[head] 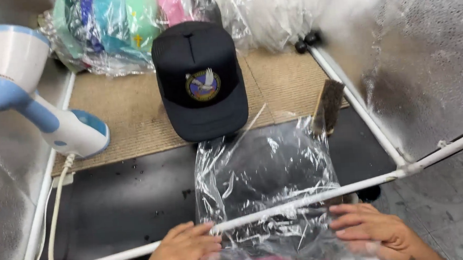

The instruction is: The person cleans two hats by hand using a brush and a steamer inside a photography light box. They first steam and brush a grey and white mesh hat, then unwrap and brush a black mesh hat.

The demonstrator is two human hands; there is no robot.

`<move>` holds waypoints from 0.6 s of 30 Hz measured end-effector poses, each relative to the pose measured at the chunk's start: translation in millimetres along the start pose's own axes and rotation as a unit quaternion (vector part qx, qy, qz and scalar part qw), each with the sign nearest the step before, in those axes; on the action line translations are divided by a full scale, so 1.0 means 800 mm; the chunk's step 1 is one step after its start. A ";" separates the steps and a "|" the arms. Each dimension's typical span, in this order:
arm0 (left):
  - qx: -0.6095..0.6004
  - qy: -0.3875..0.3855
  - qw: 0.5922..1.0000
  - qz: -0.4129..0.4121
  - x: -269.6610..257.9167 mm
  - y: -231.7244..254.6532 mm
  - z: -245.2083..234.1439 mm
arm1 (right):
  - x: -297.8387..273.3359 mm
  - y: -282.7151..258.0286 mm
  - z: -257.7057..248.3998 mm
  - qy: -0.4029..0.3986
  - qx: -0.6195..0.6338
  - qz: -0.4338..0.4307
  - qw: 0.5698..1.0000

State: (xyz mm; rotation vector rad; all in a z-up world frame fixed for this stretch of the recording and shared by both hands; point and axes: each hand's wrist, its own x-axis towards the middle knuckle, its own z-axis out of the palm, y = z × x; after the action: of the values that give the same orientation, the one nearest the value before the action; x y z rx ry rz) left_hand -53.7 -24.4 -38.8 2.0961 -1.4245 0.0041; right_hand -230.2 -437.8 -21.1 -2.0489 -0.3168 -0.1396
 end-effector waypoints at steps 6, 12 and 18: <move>-0.114 0.075 0.906 -0.401 0.034 0.068 -0.033 | 0.035 -0.009 0.021 0.134 -0.019 0.336 0.932; -0.062 0.102 0.852 -0.510 0.066 0.043 -0.005 | 0.072 -0.028 0.037 0.281 0.065 0.399 0.870; -0.002 0.136 0.877 -0.461 0.072 0.043 0.013 | 0.111 -0.078 0.038 0.320 -0.331 -0.119 0.880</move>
State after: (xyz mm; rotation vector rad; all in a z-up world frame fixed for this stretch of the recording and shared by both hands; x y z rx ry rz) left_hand -61.6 -86.3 -12.9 2.4455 -0.1709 -0.0798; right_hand -163.9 -368.5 38.0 -2.4628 -0.0976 -1.1922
